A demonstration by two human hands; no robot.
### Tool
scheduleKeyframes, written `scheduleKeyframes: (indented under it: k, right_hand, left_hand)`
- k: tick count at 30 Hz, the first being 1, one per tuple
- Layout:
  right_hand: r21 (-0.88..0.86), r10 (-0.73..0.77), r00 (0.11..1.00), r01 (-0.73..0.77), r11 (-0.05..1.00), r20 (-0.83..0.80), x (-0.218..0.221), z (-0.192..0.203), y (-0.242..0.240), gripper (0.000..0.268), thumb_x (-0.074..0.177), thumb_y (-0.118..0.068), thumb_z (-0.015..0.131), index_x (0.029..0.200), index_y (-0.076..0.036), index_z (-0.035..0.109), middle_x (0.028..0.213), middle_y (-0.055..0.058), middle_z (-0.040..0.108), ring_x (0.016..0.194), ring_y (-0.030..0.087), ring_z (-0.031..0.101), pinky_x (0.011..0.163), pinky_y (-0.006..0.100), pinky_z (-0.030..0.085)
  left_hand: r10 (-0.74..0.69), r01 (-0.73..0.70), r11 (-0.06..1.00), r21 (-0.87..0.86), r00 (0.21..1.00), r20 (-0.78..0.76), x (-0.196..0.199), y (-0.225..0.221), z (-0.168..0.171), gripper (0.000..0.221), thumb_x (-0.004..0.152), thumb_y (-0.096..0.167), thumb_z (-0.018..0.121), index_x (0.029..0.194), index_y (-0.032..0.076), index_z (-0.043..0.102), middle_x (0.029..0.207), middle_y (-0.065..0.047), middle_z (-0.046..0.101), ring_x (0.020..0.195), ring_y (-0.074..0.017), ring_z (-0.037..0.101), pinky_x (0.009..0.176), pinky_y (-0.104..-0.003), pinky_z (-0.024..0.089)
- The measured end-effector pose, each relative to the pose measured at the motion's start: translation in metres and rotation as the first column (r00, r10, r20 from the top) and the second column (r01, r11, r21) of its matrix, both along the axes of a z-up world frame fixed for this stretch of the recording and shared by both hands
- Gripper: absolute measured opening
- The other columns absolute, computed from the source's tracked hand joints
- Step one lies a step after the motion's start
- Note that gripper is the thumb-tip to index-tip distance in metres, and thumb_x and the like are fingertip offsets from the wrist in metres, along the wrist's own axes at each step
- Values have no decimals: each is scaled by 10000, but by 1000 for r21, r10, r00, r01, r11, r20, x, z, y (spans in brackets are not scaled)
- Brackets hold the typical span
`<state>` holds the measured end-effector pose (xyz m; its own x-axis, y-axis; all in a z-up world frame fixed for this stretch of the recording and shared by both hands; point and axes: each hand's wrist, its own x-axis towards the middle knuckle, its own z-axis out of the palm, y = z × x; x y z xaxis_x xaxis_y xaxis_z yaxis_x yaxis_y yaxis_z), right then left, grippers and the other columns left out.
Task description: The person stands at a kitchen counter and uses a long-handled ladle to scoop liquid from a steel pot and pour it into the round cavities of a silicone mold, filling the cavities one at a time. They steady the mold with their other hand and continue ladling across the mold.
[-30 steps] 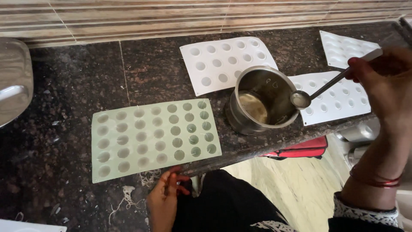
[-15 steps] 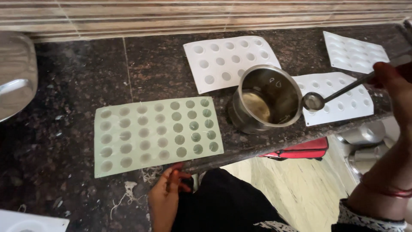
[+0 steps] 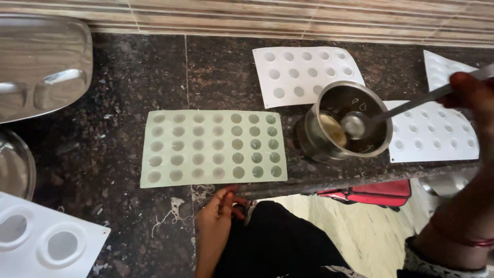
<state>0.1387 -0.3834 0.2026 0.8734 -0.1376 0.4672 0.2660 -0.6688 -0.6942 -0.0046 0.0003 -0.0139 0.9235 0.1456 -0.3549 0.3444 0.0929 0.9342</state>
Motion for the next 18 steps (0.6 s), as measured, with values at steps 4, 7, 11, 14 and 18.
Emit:
scheduleKeyframes:
  k: [4, 7, 11, 14, 18]
  right_hand:
    - [88, 168, 983, -175, 981, 77, -6, 11, 43, 144, 1084, -12, 731, 1108, 37, 598, 952, 134, 691, 818, 184, 731, 803, 315, 636]
    - [97, 283, 954, -292, 952, 95, -14, 22, 96, 100, 1047, 55, 733, 1060, -6, 655, 950, 127, 714, 816, 167, 744, 762, 286, 634]
    - [-23, 237, 972, -237, 971, -4, -16, 14, 135, 97, 987, 47, 756, 915, 18, 698, 821, 170, 726, 649, 209, 708, 591, 311, 541]
    - [8, 181, 981, -181, 983, -75, -17, 13, 166, 68, 940, 10, 773, 903, 11, 716, 845, 146, 748, 660, 186, 715, 608, 307, 556]
    - [79, 243, 968, -238, 968, -65, -11, 1, 172, 76, 939, -16, 798, 947, -6, 722, 892, 106, 761, 774, 122, 745, 708, 258, 612]
  left_hand:
    - [-21, 21, 1000, -15, 1000, 15, 0, 1, -1, 264, 1009, 163, 550, 1203, 82, 710, 906, -51, 821, 606, -106, 680, 562, -245, 500]
    - [-22, 23, 999, -26, 999, 36, -1, 0, -1, 262, 1016, 169, 546, 1198, 78, 710, 904, -48, 820, 607, -102, 681, 562, -244, 506]
    - [-12, 12, 1000, -5, 998, 54, 1, 1, 14, 255, 1003, 181, 560, 1179, 75, 712, 877, -30, 816, 607, -88, 689, 564, -240, 521]
    - [-24, 25, 999, 33, 999, -33, -1, 1, 20, 243, 1007, 201, 570, 1101, 56, 741, 794, -27, 787, 576, -103, 657, 547, -259, 499]
    - [-18, 19, 993, 114, 1000, -5, -5, -3, 12, 246, 1021, 213, 596, 1026, 31, 762, 698, -46, 746, 573, -109, 629, 552, -267, 489]
